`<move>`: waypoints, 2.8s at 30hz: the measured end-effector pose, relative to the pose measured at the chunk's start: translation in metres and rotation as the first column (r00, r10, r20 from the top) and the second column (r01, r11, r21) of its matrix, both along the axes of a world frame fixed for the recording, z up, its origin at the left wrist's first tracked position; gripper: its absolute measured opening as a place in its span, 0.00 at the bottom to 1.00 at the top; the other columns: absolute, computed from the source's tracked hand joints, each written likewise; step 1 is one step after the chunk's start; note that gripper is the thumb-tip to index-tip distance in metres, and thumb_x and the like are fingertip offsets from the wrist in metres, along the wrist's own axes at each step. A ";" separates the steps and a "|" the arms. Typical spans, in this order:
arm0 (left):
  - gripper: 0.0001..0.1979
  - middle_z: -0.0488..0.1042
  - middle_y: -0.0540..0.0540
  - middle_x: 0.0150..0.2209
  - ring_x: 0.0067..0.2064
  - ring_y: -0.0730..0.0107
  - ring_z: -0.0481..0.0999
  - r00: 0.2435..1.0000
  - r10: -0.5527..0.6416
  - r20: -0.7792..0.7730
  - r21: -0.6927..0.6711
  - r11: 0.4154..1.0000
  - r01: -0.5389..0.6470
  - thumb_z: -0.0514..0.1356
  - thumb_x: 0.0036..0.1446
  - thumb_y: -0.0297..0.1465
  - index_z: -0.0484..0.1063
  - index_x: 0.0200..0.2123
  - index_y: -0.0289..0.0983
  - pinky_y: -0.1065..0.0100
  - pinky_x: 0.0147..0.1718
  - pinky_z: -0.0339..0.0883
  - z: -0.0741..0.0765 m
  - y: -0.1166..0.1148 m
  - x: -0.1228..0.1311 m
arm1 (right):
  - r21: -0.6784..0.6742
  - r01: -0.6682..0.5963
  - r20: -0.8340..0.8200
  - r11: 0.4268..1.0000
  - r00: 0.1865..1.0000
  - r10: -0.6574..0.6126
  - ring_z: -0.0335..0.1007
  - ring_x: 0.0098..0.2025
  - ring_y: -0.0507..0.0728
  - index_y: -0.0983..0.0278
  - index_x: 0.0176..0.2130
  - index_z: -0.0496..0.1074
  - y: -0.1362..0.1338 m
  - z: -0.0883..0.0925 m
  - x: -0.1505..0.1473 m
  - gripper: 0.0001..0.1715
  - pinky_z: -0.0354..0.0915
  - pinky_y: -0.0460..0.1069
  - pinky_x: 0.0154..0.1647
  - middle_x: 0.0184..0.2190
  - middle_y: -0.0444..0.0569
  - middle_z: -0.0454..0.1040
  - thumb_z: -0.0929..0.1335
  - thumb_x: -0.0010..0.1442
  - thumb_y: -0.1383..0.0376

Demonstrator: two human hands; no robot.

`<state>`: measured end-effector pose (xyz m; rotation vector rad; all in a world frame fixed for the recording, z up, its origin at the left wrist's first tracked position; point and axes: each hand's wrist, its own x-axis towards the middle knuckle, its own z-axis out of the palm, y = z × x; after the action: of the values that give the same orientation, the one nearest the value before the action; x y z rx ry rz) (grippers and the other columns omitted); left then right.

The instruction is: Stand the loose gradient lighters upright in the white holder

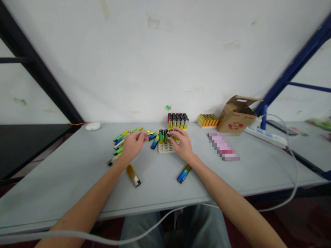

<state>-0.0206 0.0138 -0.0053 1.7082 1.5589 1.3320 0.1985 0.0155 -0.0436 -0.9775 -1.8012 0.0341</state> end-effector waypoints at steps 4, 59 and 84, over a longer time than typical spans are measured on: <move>0.11 0.78 0.48 0.23 0.28 0.63 0.74 1.000 0.014 0.010 0.011 1.000 -0.014 0.56 0.55 0.34 0.77 0.26 0.38 0.67 0.30 0.65 -0.001 0.001 -0.001 | -0.003 0.022 -0.004 1.000 1.000 -0.022 0.69 0.56 0.59 0.58 0.43 0.76 0.000 -0.001 0.000 0.09 0.63 0.58 0.57 0.45 0.51 0.77 0.68 0.62 0.65; 0.25 0.62 0.30 0.60 0.59 0.38 0.63 0.584 0.111 -0.804 -0.022 0.976 -0.216 0.52 0.61 0.39 0.64 0.58 0.34 0.35 0.55 0.55 -0.025 -0.018 0.013 | -0.080 0.250 -0.011 0.965 0.968 -0.252 0.61 0.55 0.63 0.67 0.51 0.66 0.011 -0.003 0.030 0.20 0.58 0.61 0.60 0.50 0.59 0.68 0.63 0.60 0.62; 0.20 0.78 0.39 0.46 0.49 0.50 0.76 0.580 -0.045 -0.814 -0.156 0.977 -0.143 0.53 0.55 0.30 0.71 0.51 0.38 0.58 0.44 0.69 -0.009 0.002 -0.035 | -0.110 0.215 -0.021 0.970 0.975 -0.219 0.61 0.55 0.63 0.65 0.51 0.65 0.009 0.000 0.029 0.20 0.58 0.61 0.59 0.50 0.59 0.68 0.63 0.61 0.62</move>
<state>-0.0555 0.0154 -0.0145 2.3019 2.1262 0.2886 0.2274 0.0244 -0.0440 -1.2396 -1.6663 0.0104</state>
